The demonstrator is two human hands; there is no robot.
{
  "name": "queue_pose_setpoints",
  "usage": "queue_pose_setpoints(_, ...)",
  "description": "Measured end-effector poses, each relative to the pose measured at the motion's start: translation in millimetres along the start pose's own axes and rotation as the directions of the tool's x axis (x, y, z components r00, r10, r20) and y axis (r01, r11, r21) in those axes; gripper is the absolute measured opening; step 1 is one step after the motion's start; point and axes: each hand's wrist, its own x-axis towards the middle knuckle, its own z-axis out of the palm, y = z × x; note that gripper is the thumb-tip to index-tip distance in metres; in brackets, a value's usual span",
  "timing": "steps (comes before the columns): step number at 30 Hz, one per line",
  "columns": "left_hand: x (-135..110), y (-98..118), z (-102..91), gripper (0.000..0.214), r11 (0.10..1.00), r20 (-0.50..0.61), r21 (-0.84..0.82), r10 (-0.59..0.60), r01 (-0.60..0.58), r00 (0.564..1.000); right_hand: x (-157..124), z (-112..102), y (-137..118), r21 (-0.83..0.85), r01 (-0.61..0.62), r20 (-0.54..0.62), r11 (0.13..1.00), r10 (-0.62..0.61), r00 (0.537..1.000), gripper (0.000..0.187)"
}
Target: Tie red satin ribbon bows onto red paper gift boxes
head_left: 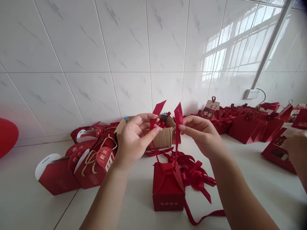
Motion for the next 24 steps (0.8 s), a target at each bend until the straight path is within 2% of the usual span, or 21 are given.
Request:
queue_pose_setpoints(4,1,-1,-2.5,0.018,0.998,0.061,0.024,-0.052,0.050,0.997,-1,-2,-2,0.009,0.007,-0.004,1.000,-0.007,1.000,0.003)
queue_pose_setpoints(11,1,2,0.0,0.011,0.992,0.053,-0.081,-0.097,0.101,0.994,-2,-4,-5,0.005,0.003,-0.009,1.000,-0.003,1.000,0.003)
queue_pose_setpoints(15,0,2,-1.7,0.017,0.996,-0.002,-0.033,-0.084,0.084,0.996,-1,-5,-4,-0.001,0.002,-0.021,1.000,-0.002,1.000,0.004)
queue_pose_setpoints(19,1,0,-8.6,0.018,0.990,-0.045,0.040,-0.133,0.135,0.990,-2,-6,-5,0.003,0.006,-0.030,1.000,-0.006,1.000,0.004)
queue_pose_setpoints(24,1,3,-12.3,0.015,0.993,-0.091,-0.023,-0.122,0.120,0.988,-2,-6,-8,0.015,0.020,-0.025,1.000,-0.020,0.999,0.003)
